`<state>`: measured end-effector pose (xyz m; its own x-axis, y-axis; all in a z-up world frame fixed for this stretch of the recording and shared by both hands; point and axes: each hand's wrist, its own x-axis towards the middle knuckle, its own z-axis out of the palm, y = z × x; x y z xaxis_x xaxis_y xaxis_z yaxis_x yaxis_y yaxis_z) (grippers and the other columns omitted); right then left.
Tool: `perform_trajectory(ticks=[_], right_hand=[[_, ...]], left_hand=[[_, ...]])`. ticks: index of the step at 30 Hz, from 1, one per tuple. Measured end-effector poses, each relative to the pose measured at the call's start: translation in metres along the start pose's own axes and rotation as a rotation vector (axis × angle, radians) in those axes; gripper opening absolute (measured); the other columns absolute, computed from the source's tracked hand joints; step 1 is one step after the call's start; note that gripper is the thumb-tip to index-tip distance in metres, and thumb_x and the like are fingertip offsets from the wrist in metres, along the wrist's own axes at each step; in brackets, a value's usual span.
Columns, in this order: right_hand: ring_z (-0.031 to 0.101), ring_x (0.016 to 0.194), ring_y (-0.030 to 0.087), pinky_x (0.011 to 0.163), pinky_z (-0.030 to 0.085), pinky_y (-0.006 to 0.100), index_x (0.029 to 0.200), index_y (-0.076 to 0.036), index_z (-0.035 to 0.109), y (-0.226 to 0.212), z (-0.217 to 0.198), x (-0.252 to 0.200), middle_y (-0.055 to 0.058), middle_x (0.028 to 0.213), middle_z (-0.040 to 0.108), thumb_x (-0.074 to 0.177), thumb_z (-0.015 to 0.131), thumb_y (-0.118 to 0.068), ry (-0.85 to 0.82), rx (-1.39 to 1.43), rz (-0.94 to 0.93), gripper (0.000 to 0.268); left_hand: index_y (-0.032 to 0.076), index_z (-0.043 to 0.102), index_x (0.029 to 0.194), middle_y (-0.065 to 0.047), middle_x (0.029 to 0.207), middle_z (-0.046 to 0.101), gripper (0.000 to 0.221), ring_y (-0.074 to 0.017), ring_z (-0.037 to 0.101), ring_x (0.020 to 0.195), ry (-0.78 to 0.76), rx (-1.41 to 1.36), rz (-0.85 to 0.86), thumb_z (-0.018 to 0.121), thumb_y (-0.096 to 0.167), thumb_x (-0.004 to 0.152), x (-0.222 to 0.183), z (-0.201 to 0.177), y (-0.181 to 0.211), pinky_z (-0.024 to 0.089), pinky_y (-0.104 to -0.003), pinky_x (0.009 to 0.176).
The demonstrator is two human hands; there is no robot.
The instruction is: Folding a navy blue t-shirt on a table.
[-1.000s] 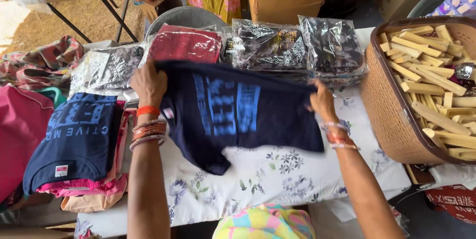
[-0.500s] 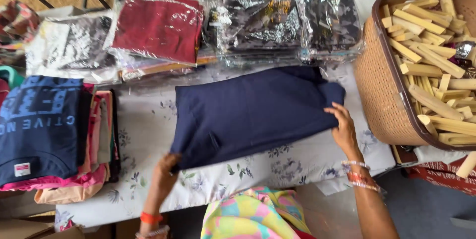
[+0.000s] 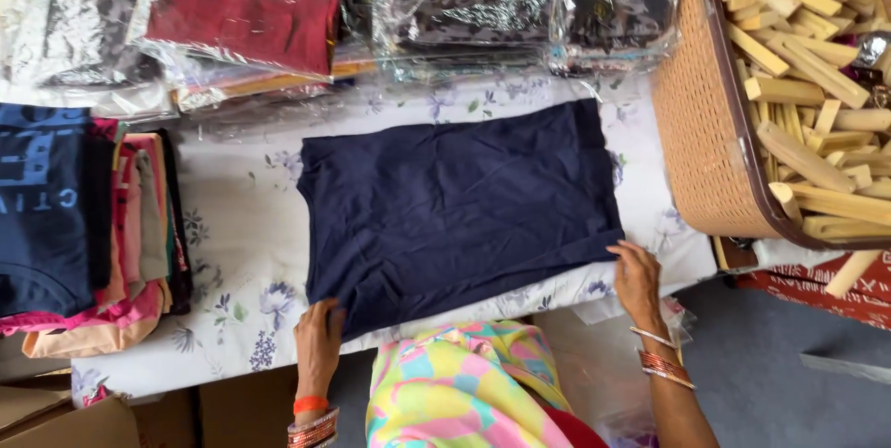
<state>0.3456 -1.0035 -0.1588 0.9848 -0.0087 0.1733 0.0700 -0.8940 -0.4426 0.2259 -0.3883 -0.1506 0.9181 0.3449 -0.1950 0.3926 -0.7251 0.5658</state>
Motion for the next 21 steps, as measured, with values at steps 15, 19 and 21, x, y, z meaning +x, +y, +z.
perform_trajectory(ticks=[15,19,21], right_hand=[[0.060,0.124,0.024,0.106,0.039,0.043,0.103,-0.014,0.071,-0.038,-0.028,0.041,0.003,0.125,0.070,0.091,0.071,-0.017,-0.209,0.024,-0.301,0.013],[0.059,0.125,0.024,0.106,0.037,0.044,0.099,-0.014,0.069,-0.025,-0.049,0.017,0.004,0.126,0.070,0.091,0.067,-0.017,-0.270,0.001,-0.267,0.009],[0.058,0.123,0.026,0.106,0.036,0.046,0.096,-0.015,0.072,-0.021,-0.056,0.001,0.004,0.121,0.070,0.085,0.068,-0.019,-0.353,-0.089,-0.243,0.012]], left_hand=[[0.013,0.064,0.114,-0.011,0.110,0.066,0.047,-0.0347,0.065,0.109,-0.247,-0.001,0.257,0.069,-0.010,0.073,-0.002,0.017,0.040,0.053,-0.043,0.090],[0.010,0.066,0.092,-0.012,0.095,0.064,0.031,-0.0338,0.062,0.103,-0.243,0.127,0.265,0.068,-0.009,0.067,-0.031,0.000,0.045,0.049,-0.044,0.090],[0.016,0.068,0.098,-0.008,0.101,0.068,0.037,-0.0301,0.062,0.108,-0.399,0.210,0.188,0.063,-0.009,0.071,-0.045,-0.001,0.034,0.047,-0.041,0.091]])
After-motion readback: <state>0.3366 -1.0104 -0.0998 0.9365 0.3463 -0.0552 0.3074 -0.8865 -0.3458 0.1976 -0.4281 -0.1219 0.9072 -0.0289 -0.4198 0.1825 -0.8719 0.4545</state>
